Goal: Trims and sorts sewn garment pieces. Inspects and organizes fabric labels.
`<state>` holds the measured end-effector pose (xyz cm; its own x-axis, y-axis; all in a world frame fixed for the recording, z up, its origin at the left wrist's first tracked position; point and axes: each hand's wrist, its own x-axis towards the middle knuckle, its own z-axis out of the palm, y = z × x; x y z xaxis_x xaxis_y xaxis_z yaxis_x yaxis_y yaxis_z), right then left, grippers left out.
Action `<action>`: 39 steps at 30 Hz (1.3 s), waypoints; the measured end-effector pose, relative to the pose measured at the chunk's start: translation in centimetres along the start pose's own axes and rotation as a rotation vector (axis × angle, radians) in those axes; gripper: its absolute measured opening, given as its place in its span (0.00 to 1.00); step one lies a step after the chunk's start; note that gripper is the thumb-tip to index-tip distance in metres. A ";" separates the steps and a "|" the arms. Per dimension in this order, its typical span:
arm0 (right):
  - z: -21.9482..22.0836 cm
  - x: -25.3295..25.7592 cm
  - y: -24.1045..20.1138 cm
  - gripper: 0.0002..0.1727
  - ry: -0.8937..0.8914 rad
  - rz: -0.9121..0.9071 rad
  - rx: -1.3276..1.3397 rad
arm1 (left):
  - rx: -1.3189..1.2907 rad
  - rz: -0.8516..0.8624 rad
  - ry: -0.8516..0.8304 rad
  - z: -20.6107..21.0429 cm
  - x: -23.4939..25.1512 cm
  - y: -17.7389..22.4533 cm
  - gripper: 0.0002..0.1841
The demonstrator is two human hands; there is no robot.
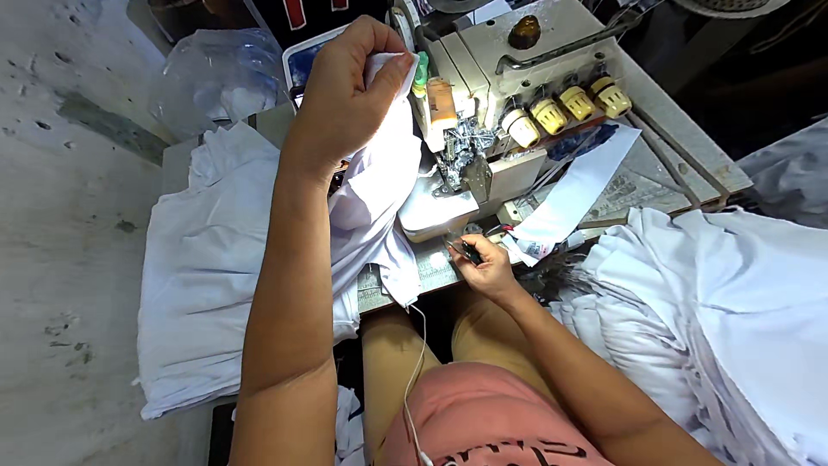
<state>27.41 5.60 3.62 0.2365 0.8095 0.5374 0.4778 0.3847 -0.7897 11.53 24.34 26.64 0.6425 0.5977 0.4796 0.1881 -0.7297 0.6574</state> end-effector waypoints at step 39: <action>-3.6 6.1 -9.6 0.14 -0.226 -0.451 0.100 | 0.312 0.442 0.032 4.3 -14.4 3.3 0.06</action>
<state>27.29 5.26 15.50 -0.1681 0.6248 0.7625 0.4039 0.7492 -0.5249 6.12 11.93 19.38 0.6884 0.2176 0.6919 0.1194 -0.9749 0.1877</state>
